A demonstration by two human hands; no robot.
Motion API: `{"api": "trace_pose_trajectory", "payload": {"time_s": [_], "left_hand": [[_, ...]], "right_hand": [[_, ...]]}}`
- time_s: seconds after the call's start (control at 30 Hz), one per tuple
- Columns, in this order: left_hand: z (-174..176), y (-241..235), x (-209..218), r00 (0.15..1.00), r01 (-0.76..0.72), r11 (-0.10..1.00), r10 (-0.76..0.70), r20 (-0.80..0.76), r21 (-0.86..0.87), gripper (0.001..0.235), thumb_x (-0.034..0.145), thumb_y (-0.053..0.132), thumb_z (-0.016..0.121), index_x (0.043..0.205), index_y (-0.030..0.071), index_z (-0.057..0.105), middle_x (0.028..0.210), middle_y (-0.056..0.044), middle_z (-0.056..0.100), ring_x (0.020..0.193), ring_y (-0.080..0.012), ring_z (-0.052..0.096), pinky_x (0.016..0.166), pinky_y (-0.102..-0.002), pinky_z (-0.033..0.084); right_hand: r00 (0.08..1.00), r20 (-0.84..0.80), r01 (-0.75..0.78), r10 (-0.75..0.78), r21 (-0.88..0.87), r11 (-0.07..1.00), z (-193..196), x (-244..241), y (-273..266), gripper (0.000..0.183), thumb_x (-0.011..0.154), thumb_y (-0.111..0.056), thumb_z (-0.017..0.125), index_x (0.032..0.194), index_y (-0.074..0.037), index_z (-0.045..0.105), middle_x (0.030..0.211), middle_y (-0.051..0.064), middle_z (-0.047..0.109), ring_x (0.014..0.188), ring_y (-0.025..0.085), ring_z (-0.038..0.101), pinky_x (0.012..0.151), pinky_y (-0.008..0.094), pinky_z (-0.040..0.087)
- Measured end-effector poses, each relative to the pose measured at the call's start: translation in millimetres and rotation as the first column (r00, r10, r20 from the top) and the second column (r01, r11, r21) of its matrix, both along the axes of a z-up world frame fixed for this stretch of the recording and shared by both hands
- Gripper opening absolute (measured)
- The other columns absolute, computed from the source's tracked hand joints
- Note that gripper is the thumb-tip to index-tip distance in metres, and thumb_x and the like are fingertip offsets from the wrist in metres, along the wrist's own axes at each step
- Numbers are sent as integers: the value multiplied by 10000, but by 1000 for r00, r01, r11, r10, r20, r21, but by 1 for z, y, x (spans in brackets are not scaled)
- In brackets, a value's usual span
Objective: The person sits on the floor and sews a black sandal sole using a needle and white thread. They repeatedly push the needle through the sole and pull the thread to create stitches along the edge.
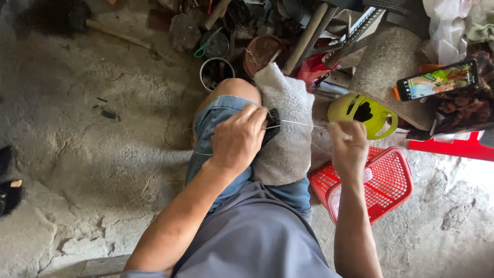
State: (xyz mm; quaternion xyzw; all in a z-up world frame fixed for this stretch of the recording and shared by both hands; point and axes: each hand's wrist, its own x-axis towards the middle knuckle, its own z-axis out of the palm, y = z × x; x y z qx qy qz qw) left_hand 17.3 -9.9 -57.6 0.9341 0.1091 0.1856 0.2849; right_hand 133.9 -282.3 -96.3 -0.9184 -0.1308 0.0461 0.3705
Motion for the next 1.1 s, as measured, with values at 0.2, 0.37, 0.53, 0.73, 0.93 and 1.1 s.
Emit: {"api": "trace_pose_trajectory", "payload": {"time_s": [0.2, 0.37, 0.53, 0.73, 0.93, 1.1], "left_hand": [[-11, -9, 7, 1000, -10, 1000, 9, 15, 17, 22, 931, 221, 669, 944, 234, 683, 936, 73, 678, 758, -201, 732, 607, -329, 580], [-4, -7, 12, 1000, 5, 998, -5, -11, -59, 63, 922, 207, 651, 871, 231, 624, 882, 53, 645, 727, -239, 718, 579, -371, 581], [23, 2, 17, 994, 57, 942, -85, -72, -330, 71, 879, 150, 637, 856, 154, 571, 861, -56, 599, 644, -391, 698, 537, -510, 569], [26, 6, -8, 956, 3, 175, -291, -49, -985, 107, 817, 136, 627, 741, 65, 652, 960, -50, 591, 715, -180, 653, 662, -345, 584], [89, 74, -82, 994, -43, 33, -97, -46, -999, 172, 906, 154, 662, 752, 75, 665, 1120, -128, 628, 565, -36, 484, 439, -190, 434], [72, 166, -171, 903, -274, 389, 418, -97, -880, 404, 1011, 204, 415, 615, 150, 353, 521, -14, 285, 455, -141, 273, 506, -296, 217]], "right_hand": [[960, 3, -281, 281, 54, 958, 67, -37, 83, 400, 852, -66, 804, 1239, -71, 704, 1042, 111, 700, 883, 257, 702, 683, 345, 579], [907, -43, -418, 418, 12, 908, 50, -36, 95, 353, 918, -270, 772, 1146, -37, 636, 772, 152, 640, 669, 342, 672, 558, 426, 523], [922, -95, -382, 375, -67, 922, 43, -35, 89, 286, 943, -351, 742, 880, -94, 635, 669, 120, 601, 656, 366, 648, 573, 445, 491], [962, -197, -199, 189, -32, 979, 39, -27, 79, 268, 947, -298, 700, 774, -118, 601, 549, 88, 554, 546, 251, 536, 534, 415, 441], [961, -203, -190, 189, 11, 982, 48, -28, 83, 295, 963, -285, 703, 759, -103, 593, 528, 96, 537, 515, 227, 520, 510, 359, 453], [958, -213, -220, 192, -115, 969, 65, -31, 95, 425, 959, -299, 634, 707, -129, 336, 587, 2, 322, 586, 156, 297, 552, 373, 280]]}}
